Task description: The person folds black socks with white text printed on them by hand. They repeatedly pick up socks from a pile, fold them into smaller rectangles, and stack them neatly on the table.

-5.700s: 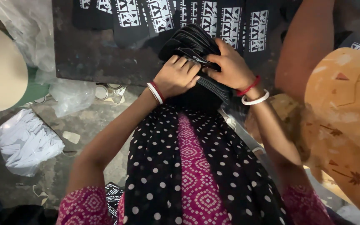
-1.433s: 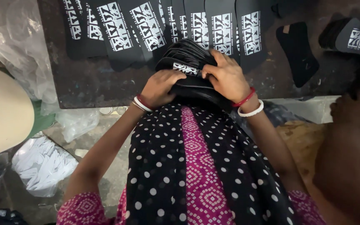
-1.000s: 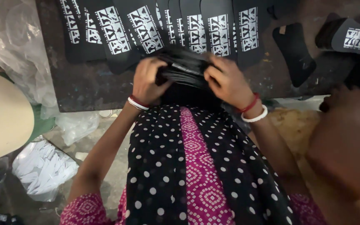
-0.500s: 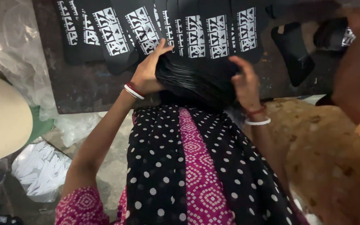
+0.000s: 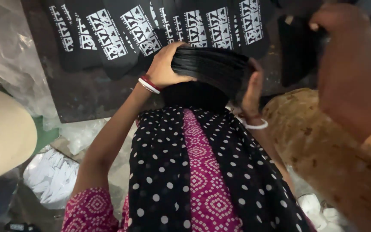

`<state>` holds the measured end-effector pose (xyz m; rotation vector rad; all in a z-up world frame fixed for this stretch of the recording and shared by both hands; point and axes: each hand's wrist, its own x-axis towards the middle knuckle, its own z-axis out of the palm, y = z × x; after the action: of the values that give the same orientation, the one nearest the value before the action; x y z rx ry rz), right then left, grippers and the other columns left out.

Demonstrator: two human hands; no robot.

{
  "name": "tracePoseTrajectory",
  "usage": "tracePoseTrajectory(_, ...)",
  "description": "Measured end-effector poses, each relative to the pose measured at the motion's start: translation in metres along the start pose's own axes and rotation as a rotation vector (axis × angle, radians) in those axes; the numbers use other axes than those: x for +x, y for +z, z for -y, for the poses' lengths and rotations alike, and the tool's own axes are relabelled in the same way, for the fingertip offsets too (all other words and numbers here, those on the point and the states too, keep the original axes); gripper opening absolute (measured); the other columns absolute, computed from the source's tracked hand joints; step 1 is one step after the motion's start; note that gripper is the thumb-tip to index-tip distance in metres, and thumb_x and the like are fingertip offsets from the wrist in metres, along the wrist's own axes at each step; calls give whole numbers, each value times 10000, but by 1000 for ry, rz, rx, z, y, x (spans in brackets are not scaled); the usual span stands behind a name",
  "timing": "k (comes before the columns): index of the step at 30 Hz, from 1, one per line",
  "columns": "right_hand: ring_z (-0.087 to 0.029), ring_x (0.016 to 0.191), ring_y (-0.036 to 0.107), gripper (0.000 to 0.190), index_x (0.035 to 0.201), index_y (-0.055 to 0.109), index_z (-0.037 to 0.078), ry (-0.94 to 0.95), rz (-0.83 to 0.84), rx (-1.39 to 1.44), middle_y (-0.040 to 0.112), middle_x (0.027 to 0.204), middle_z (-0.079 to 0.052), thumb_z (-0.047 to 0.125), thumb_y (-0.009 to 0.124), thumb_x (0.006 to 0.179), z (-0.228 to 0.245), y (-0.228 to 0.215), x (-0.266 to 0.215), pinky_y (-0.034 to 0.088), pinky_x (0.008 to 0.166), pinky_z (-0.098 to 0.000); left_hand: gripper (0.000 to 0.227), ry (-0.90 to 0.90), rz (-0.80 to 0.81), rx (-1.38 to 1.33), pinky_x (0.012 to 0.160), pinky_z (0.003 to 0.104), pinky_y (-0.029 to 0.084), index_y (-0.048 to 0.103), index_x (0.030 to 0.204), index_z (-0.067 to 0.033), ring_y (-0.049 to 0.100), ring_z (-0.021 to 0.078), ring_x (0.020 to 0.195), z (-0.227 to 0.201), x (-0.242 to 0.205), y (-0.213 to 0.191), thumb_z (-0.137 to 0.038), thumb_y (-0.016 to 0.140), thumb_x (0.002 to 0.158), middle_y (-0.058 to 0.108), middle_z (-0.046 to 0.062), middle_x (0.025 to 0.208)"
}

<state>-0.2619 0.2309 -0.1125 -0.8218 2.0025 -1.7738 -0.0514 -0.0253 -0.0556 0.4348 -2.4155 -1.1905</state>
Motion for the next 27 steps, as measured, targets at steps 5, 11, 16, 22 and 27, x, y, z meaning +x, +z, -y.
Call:
tracePoseTrajectory(5, -282, 1234, 571, 314, 1353, 580, 47, -290, -20, -502, 581, 1312, -143, 167, 607, 1064, -25, -63, -67, 471, 1083, -430, 853, 66, -26, 24, 1054, 443, 509, 566, 1336, -65, 647, 353, 1203, 6, -1, 3, -405, 988, 678, 661, 141, 1282)
tracePoseTrajectory(11, -303, 1301, 561, 505, 1405, 631, 195, -761, 553, -1142, 596, 1413, -120, 176, 666, 901, -20, -30, -75, 408, 1109, -541, 877, 73, -40, 9, 1056, 442, 513, 556, 1333, -45, 646, 350, 1202, 6, 0, 6, -408, 1007, 674, 659, 145, 1272)
tracePoseTrajectory(16, -249, 1283, 575, 492, 1377, 641, 171, -866, 503, -1069, 601, 1431, -96, 216, 597, 889, 34, -7, -54, 372, 1062, -593, 881, 39, -29, -7, 1063, 427, 524, 555, 1332, -47, 659, 335, 1202, 3, -2, 2, -417, 1014, 677, 665, 135, 1271)
tracePoseTrajectory(22, -208, 1046, 635, 442, 1319, 694, 155, -801, 587, -1067, 684, 1345, -29, 125, 595, 889, 34, -22, -46, 475, 972, -395, 935, 48, -31, 21, 1063, 432, 514, 541, 1343, -24, 649, 345, 1208, 7, 0, 5, -453, 1018, 663, 645, 148, 1293)
tracePoseTrajectory(27, -345, 873, 679, 450, 1283, 737, 119, -364, 582, -797, 690, 954, -161, 12, 625, 861, 5, -36, -32, 535, 793, -439, 972, 72, -18, 28, 1056, 437, 511, 537, 1333, -15, 646, 352, 1200, 12, 1, 3, -486, 1027, 638, 647, 152, 1285)
